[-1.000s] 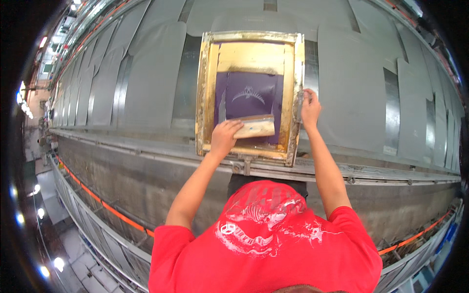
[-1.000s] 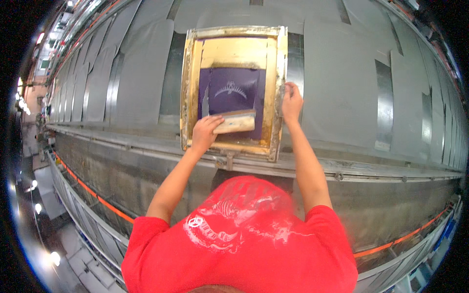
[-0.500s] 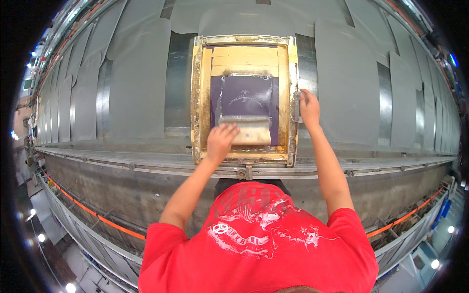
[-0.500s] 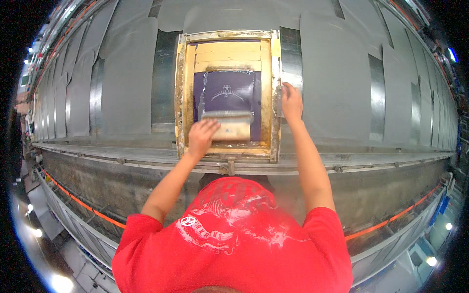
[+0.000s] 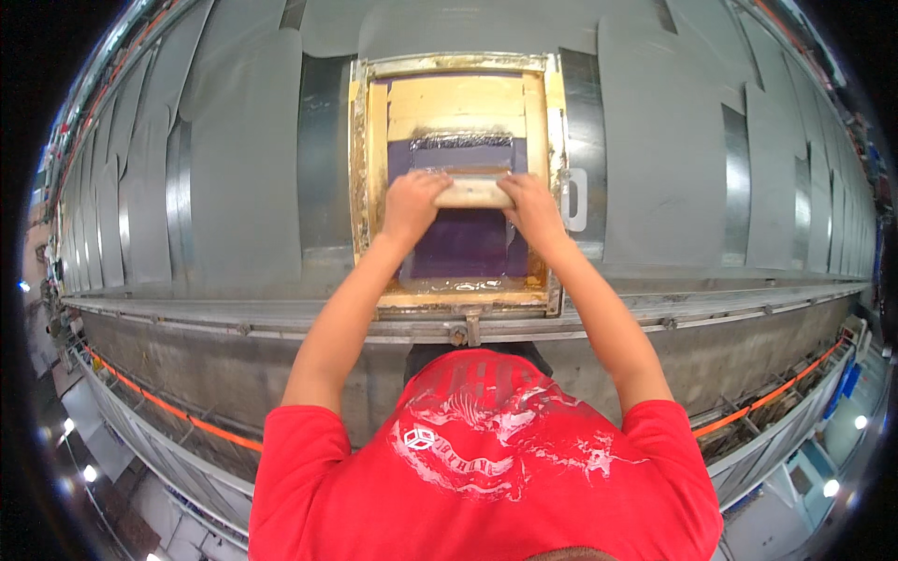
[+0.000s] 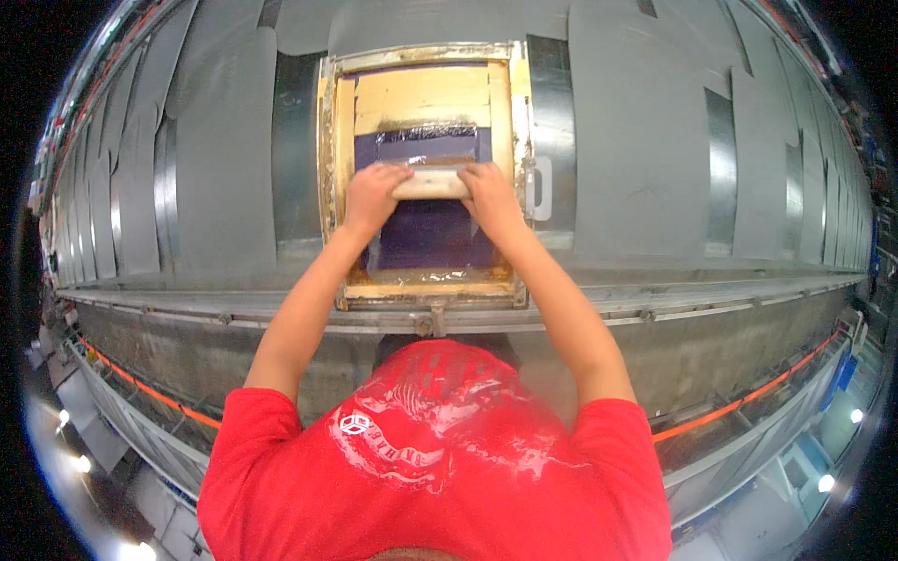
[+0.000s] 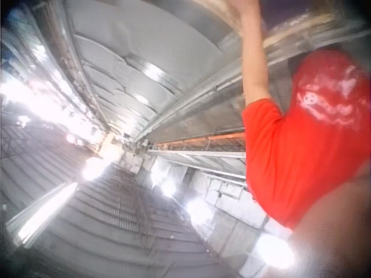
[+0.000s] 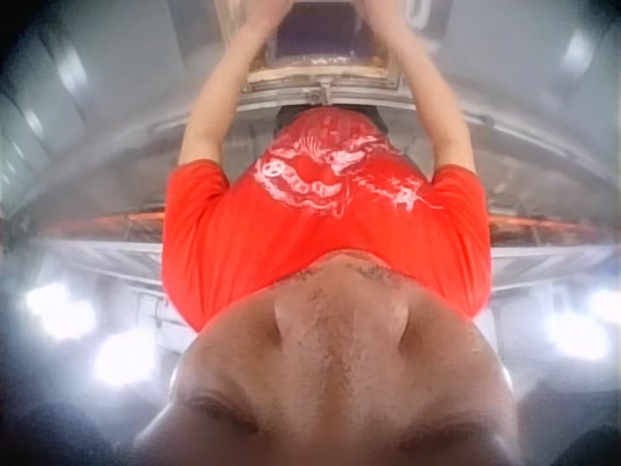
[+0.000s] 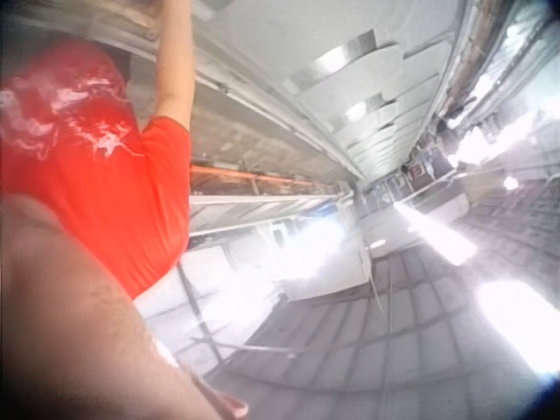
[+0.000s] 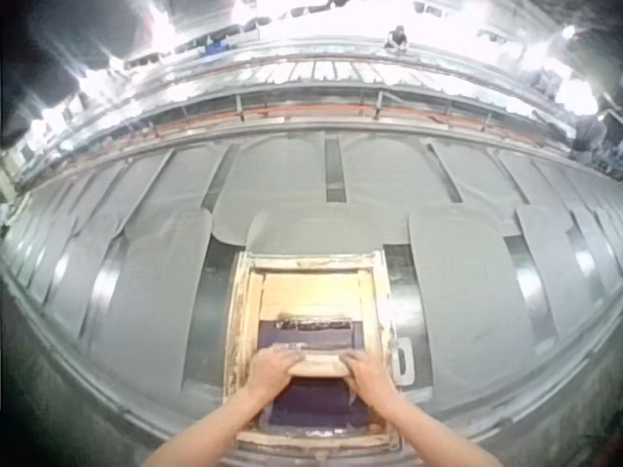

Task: The person uses a squeegee to pull purple ink across a screen printing frame, repeatedly applying pressure to transfer the design onto a t-shirt positioned underneath. The person maintains consistent strokes and repositions the squeegee to cover the entire print area.

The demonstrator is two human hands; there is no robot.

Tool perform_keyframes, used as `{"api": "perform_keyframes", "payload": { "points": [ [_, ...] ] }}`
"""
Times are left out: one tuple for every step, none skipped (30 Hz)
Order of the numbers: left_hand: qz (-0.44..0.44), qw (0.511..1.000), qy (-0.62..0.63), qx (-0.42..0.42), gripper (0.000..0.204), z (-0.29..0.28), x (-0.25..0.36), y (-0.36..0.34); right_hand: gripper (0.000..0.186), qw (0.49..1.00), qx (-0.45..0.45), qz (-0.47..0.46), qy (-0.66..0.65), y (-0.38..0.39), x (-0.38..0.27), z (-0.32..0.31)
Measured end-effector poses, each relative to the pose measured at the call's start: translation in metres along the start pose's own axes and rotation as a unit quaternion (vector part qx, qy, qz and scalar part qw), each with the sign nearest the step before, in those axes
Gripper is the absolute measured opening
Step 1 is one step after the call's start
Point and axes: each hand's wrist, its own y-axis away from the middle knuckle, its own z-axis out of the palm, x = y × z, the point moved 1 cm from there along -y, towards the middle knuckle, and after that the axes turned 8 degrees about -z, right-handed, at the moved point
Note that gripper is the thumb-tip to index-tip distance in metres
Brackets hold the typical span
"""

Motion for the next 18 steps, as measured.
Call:
{"api": "perform_keyframes", "payload": {
  "points": [
    [-0.013, 1.000, 0.009, -0.004, 0.031, -0.004, 0.010, 0.021, 0.052, 1.000, -0.007, 0.010, -0.011, 0.018, -0.014, 0.001],
    [-0.017, 1.000, 0.006, 0.003, 0.030, -0.011, 0.023, 0.040, 0.052, 0.999, -0.013, 0.019, -0.023, 0.032, -0.025, 0.002],
    [-0.020, 1.000, 0.003, 0.009, 0.030, -0.017, 0.031, 0.053, 0.052, 0.999, -0.018, 0.024, -0.033, 0.043, -0.032, 0.004],
    [-0.022, 1.000, 0.007, -0.001, 0.030, -0.020, 0.033, 0.063, 0.052, 0.998, -0.023, 0.030, -0.043, 0.053, -0.038, 0.005],
    [-0.017, 1.000, 0.010, 0.005, 0.030, -0.023, 0.032, 0.062, 0.052, 0.999, -0.017, 0.026, -0.042, 0.051, -0.038, 0.003],
    [-0.011, 1.000, 0.012, 0.009, 0.030, -0.026, 0.030, 0.060, 0.052, 0.998, -0.029, 0.039, -0.049, 0.047, -0.037, 0.000],
    [-0.009, 1.000, 0.023, 0.013, 0.030, -0.025, 0.023, 0.049, 0.051, 0.999, -0.010, 0.016, -0.036, 0.036, -0.030, -0.003],
    [-0.005, 0.999, 0.035, 0.017, 0.030, -0.021, 0.013, 0.029, 0.049, 1.000, 0.010, -0.006, -0.021, 0.019, -0.019, -0.007],
    [-0.001, 0.999, 0.046, 0.021, 0.030, -0.019, 0.002, 0.006, 0.048, 0.999, 0.031, -0.029, -0.007, 0.000, -0.007, -0.011],
    [-0.012, 0.999, 0.035, 0.010, 0.030, -0.019, -0.004, -0.020, 0.047, 0.999, 0.043, -0.014, -0.009, -0.020, 0.007, -0.014],
    [-0.024, 0.999, 0.025, -0.001, 0.029, -0.018, -0.006, -0.046, 0.046, 0.999, 0.052, 0.001, -0.012, -0.037, 0.022, -0.017],
    [-0.016, 1.000, 0.019, -0.007, 0.029, -0.019, -0.008, -0.064, 0.045, 0.999, 0.053, 0.007, -0.012, -0.047, 0.031, -0.017],
    [-0.011, 1.000, 0.012, -0.011, 0.029, -0.019, -0.011, -0.075, 0.044, 0.998, 0.053, 0.012, -0.013, -0.057, 0.038, -0.016],
    [-0.011, 1.000, 0.012, -0.019, 0.029, -0.017, -0.013, -0.077, 0.044, 0.998, 0.051, 0.018, -0.016, -0.062, 0.040, -0.013],
    [-0.022, 0.999, 0.014, -0.022, 0.029, -0.014, -0.012, -0.070, 0.043, 0.998, 0.048, 0.023, -0.016, -0.055, 0.037, -0.010],
    [-0.033, 0.999, 0.015, -0.024, 0.030, -0.012, -0.008, -0.056, 0.043, 0.998, 0.046, 0.027, -0.016, -0.041, 0.031, -0.006],
    [-0.044, 0.998, 0.016, -0.030, 0.030, -0.011, -0.006, -0.041, 0.043, 0.998, 0.043, 0.033, -0.019, -0.028, 0.022, -0.002],
    [-0.038, 0.998, 0.035, -0.033, 0.030, -0.009, -0.002, -0.025, 0.045, 0.999, 0.038, 0.025, -0.023, -0.011, 0.014, 0.000]
  ]
}}
